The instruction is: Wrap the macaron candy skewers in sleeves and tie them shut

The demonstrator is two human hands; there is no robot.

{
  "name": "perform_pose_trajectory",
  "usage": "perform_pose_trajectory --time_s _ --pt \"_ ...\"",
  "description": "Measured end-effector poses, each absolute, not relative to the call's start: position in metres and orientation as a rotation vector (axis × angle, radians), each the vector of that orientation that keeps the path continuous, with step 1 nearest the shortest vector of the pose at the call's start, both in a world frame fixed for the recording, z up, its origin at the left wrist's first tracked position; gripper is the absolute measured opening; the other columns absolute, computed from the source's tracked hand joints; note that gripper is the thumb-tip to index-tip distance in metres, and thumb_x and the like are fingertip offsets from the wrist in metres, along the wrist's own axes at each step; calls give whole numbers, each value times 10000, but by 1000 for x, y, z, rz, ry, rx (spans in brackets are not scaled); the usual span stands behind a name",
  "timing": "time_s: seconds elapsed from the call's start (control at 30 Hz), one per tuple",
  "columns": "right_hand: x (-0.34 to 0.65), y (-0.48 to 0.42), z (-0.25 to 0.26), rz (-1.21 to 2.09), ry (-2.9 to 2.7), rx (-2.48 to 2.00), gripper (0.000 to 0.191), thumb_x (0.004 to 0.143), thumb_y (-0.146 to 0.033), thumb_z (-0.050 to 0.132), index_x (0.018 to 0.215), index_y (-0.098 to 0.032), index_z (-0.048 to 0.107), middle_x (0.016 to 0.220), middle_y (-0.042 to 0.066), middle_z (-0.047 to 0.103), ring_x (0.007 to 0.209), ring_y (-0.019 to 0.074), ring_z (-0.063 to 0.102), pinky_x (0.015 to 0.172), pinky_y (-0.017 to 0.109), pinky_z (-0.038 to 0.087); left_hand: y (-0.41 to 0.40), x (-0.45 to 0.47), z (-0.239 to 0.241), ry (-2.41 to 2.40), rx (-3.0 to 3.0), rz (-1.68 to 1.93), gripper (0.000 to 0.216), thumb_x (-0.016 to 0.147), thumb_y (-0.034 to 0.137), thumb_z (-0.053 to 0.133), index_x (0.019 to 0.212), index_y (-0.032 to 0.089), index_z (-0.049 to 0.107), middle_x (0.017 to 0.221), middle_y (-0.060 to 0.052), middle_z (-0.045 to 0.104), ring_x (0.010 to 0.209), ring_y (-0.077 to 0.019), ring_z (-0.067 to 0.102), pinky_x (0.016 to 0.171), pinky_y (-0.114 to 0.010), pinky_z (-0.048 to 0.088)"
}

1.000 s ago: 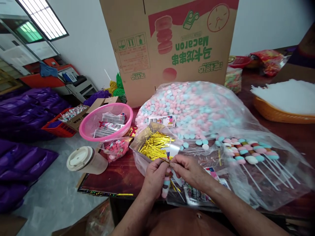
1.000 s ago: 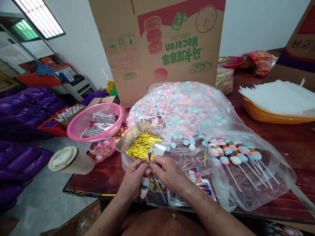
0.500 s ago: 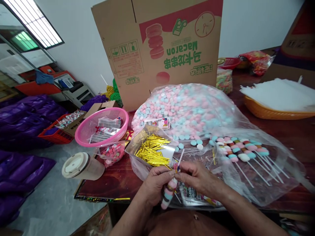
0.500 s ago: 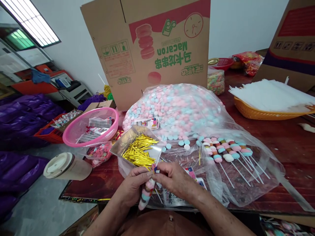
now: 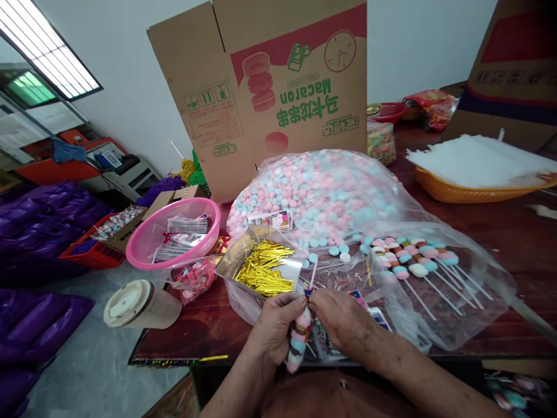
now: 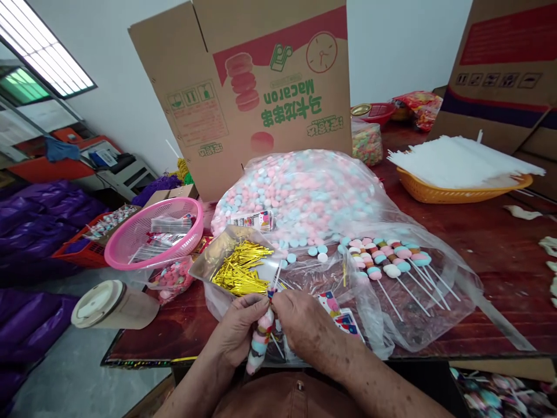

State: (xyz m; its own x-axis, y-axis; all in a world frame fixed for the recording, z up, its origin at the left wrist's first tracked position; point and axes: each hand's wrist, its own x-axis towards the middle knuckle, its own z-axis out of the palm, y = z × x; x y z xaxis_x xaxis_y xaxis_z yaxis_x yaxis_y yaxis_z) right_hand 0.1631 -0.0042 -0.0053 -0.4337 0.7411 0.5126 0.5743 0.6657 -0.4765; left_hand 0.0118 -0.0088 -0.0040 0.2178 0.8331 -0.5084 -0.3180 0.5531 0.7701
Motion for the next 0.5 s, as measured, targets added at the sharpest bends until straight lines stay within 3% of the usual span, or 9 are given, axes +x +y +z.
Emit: perform_pose_trajectory --time_s 0.13,0.2,0.3,0.37,0.43,0.5 --pt "170 -5 5 -124 -2097 -1060 201 823 -96 374 695 -158 517 620 50 545 595 153 472 567 270 319 -4 20 8 1211 736 908 554 590 512 719 1006 181 564 675 12 606 518 -85 547 487 -184 398" --pt "170 -9 9 -181 -2084 -1003 191 809 -78 374 717 -159 520 618 48 542 587 154 463 560 275 306 1 16 26 1099 668 796 671 656 685 537 1124 203 521 696 -10 615 554 -124 572 533 -240 439" --pt "169 -15 10 116 -2069 -1055 208 810 -87 344 684 -174 485 580 25 523 529 137 439 508 262 278 9 -4 56 857 685 943 715 717 775 239 1084 263 578 596 9 595 543 -145 559 687 -372 487" --pt "171 -16 11 430 -1865 -1237 201 829 -129 355 662 -180 454 576 7 509 530 122 447 502 241 287 11 -17 64 817 860 928 727 740 759 194 950 244 663 508 1 571 539 -166 560 796 -433 467" --pt "170 -16 14 668 -1640 -1295 188 835 -173 381 657 -180 441 601 -4 504 565 111 460 531 225 314 9 -19 58 938 1070 686 697 776 709 247 871 184 695 617 -53 642 674 -218 601 873 -449 426" --pt "165 -19 17 876 -1509 -1212 177 820 -205 409 648 -178 440 619 -12 500 589 104 451 555 220 330 3 -10 43 1088 1245 514 548 798 616 390 915 168 683 846 -74 684 878 -243 589 938 -411 382"
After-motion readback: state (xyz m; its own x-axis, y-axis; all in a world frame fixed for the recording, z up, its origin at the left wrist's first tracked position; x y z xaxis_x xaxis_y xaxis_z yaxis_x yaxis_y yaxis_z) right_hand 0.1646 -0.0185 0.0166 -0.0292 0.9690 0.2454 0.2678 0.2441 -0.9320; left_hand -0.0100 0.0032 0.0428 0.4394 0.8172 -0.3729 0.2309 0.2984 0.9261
